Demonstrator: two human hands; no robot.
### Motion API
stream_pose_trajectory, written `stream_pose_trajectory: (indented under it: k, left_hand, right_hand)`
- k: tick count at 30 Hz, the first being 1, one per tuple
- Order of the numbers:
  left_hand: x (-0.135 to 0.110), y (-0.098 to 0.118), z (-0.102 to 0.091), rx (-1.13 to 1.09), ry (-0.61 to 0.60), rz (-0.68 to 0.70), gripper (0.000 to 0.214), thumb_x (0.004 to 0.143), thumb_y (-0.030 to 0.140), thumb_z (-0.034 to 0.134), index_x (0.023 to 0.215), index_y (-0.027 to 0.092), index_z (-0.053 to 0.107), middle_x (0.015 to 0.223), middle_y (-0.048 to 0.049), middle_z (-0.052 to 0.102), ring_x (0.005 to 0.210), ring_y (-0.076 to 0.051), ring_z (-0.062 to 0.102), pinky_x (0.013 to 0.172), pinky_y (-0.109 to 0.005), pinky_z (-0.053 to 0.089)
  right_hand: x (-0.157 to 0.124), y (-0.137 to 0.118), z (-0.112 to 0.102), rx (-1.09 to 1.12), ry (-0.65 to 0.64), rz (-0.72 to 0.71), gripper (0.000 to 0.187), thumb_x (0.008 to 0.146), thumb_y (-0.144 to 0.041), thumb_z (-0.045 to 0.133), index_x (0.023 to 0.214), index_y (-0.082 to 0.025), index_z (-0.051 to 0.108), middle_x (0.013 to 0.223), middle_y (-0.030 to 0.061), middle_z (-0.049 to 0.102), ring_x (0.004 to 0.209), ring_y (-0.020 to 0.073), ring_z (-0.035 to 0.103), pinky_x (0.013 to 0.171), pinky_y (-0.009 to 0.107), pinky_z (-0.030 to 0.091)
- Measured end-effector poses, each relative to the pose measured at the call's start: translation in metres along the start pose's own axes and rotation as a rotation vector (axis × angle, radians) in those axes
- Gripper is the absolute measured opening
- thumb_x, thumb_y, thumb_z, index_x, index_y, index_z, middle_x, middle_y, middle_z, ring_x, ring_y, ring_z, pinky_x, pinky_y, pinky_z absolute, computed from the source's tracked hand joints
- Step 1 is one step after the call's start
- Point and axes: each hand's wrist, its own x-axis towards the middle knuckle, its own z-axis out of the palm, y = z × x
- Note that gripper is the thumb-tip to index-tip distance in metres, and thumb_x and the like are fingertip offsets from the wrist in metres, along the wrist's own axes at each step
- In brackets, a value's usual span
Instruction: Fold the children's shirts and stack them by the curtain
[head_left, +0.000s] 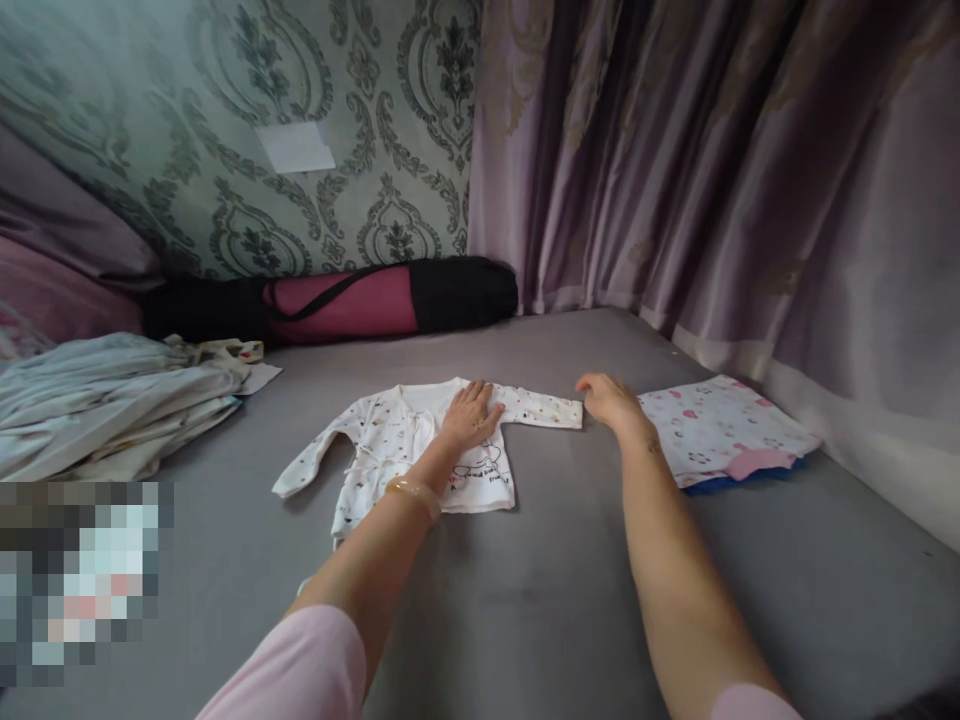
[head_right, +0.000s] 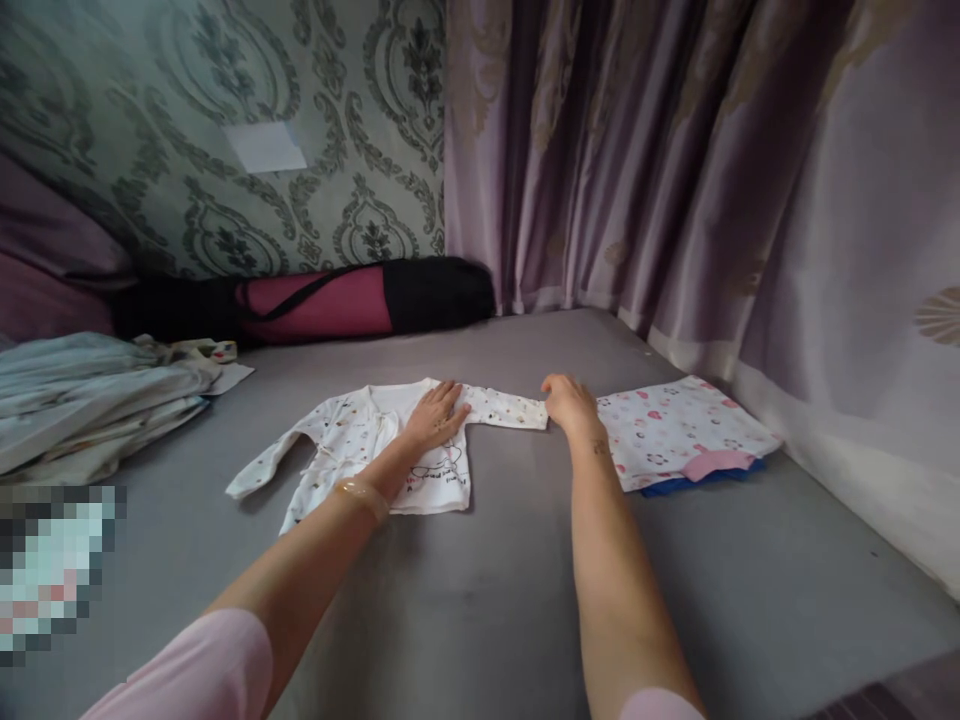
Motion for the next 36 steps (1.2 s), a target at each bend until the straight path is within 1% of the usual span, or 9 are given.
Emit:
stream_pose_trajectory:
  k: [3, 6, 11, 14, 17, 23, 27, 32, 36]
  left_hand:
    - [0.000, 0.001, -0.002, -0.003, 0.003, -0.002, 0.058, 0.096, 0.044, 0.034, 0.140, 0.008, 0.040, 0.150, -0.0177, 0.035, 0.139, -0.027, 0.031, 0.116, -0.041, 0.022]
    - [-0.001, 0.002, -0.005, 0.016, -0.007, 0.007, 0.056, 0.096, 0.041, 0.034, 0.142, 0.009, 0.038, 0.150, -0.0174, 0.036, 0.139, -0.028, 0.031, 0.115, -0.041, 0.022]
    - [-0.002, 0.004, -0.004, 0.085, -0.016, 0.006, 0.052, 0.097, 0.042, 0.031, 0.143, 0.018, 0.039, 0.151, -0.0133, 0.035, 0.140, -0.027, 0.030, 0.115, -0.041, 0.023]
    - [-0.001, 0.005, -0.002, 0.115, -0.024, -0.007, 0.055, 0.097, 0.044, 0.028, 0.144, 0.016, 0.037, 0.152, -0.0138, 0.034, 0.141, -0.028, 0.028, 0.115, -0.041, 0.022]
    - [-0.001, 0.005, 0.000, 0.132, -0.032, -0.013, 0.058, 0.097, 0.047, 0.026, 0.145, 0.016, 0.036, 0.152, -0.0136, 0.032, 0.141, -0.028, 0.026, 0.115, -0.042, 0.022]
    - [0.000, 0.005, -0.001, 0.147, -0.049, -0.018, 0.062, 0.096, 0.052, 0.027, 0.146, 0.017, 0.034, 0.153, -0.0139, 0.030, 0.142, -0.029, 0.024, 0.115, -0.043, 0.021]
    - [0.000, 0.005, 0.000, 0.155, -0.051, -0.016, 0.063, 0.095, 0.053, 0.027, 0.146, 0.017, 0.034, 0.154, -0.0130, 0.030, 0.142, -0.028, 0.024, 0.115, -0.043, 0.021]
    - [0.002, 0.004, 0.004, 0.155, -0.042, -0.004, 0.064, 0.095, 0.054, 0.026, 0.146, 0.016, 0.034, 0.153, -0.0141, 0.031, 0.142, -0.030, 0.024, 0.115, -0.044, 0.020]
    - [0.002, 0.005, 0.006, 0.150, -0.044, -0.013, 0.064, 0.095, 0.054, 0.026, 0.145, 0.016, 0.035, 0.153, -0.0144, 0.031, 0.142, -0.030, 0.024, 0.114, -0.044, 0.021]
  right_hand:
    - [0.007, -0.001, 0.010, 0.060, -0.026, 0.081, 0.032, 0.091, -0.025, 0.044, 0.114, -0.021, 0.065, 0.120, 0.0131, 0.063, 0.110, 0.0249, 0.058, 0.085, 0.032, 0.043]
    - [0.011, -0.003, 0.021, 0.066, -0.027, 0.124, 0.028, 0.085, -0.032, 0.054, 0.105, -0.019, 0.068, 0.118, 0.0158, 0.063, 0.108, 0.0267, 0.059, 0.083, 0.032, 0.044]
    - [0.019, -0.004, 0.028, 0.148, 0.046, 0.107, 0.019, 0.077, -0.025, 0.058, 0.091, -0.018, 0.069, 0.095, 0.0086, 0.069, 0.093, 0.0206, 0.063, 0.074, 0.025, 0.044]
    - [0.024, -0.007, 0.032, 0.273, 0.158, 0.124, 0.022, 0.078, -0.026, 0.055, 0.096, -0.016, 0.065, 0.090, 0.0071, 0.068, 0.085, 0.0188, 0.063, 0.071, 0.023, 0.044]
    - [0.026, -0.009, 0.040, 0.337, 0.239, 0.126, 0.028, 0.082, -0.017, 0.049, 0.107, -0.014, 0.061, 0.092, 0.0084, 0.068, 0.087, 0.0191, 0.063, 0.075, 0.025, 0.044]
    - [0.016, -0.008, 0.047, 0.186, 0.205, 0.102, 0.041, 0.089, -0.007, 0.034, 0.122, -0.020, 0.055, 0.113, 0.0114, 0.064, 0.102, 0.0237, 0.061, 0.085, 0.034, 0.044]
    - [0.008, -0.015, 0.050, 0.048, 0.205, 0.132, 0.045, 0.089, -0.002, 0.027, 0.122, -0.016, 0.055, 0.118, 0.0146, 0.060, 0.103, 0.0240, 0.061, 0.086, 0.036, 0.044]
    - [0.004, -0.016, 0.057, -0.113, 0.276, 0.103, 0.037, 0.090, -0.007, 0.032, 0.111, -0.013, 0.063, 0.116, 0.0190, 0.058, 0.105, 0.0272, 0.058, 0.085, 0.037, 0.043]
    - [0.008, -0.014, 0.056, -0.180, 0.320, 0.079, 0.033, 0.087, -0.010, 0.040, 0.109, -0.010, 0.065, 0.115, 0.0223, 0.059, 0.109, 0.0319, 0.054, 0.089, 0.043, 0.040]
